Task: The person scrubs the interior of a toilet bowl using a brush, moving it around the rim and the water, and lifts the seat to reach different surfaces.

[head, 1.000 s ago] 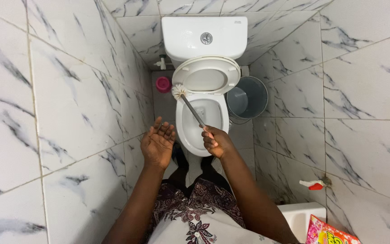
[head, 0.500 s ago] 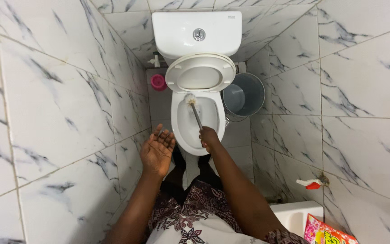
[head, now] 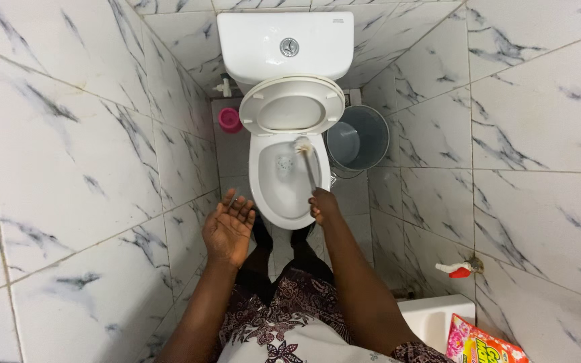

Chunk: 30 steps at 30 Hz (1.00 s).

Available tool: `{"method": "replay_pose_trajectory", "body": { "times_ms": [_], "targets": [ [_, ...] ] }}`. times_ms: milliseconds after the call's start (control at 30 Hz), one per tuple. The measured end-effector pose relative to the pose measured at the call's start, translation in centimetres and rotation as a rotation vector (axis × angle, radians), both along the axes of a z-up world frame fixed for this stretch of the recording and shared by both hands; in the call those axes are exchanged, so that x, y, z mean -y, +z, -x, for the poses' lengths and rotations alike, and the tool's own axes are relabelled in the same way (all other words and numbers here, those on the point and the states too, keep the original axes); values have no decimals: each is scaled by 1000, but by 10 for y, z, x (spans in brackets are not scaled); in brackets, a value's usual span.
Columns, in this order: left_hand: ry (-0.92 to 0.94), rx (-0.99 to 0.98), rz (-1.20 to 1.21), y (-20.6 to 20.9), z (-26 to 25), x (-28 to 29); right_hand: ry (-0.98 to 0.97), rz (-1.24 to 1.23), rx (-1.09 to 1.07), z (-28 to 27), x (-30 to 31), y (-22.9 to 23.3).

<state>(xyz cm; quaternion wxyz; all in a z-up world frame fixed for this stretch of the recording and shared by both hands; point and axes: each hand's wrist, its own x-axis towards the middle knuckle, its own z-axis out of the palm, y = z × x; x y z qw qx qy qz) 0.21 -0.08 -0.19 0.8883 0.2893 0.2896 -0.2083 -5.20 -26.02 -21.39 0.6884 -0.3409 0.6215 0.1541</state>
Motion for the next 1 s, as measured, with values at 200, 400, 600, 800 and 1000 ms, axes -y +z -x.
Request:
{"method": "replay_pose_trajectory", "body": {
  "times_ms": [200, 400, 600, 800, 1000],
  "targets": [
    [-32, 7, 4, 3, 4, 1, -17, 16, 20, -11, -23, 5],
    [-29, 13, -23, 0, 6, -5, 242, 141, 97, -8, -44, 6],
    [-16, 11, -10, -1, 8, -11, 576, 196, 147, -11, -76, 9],
    [-18, -4, -51, 7, 4, -14, 608, 288, 128, 0, -73, -14],
    [-14, -10, -60, 10, 2, -13, 1061, 691, 226, 12, -58, -48]
  ]
}}
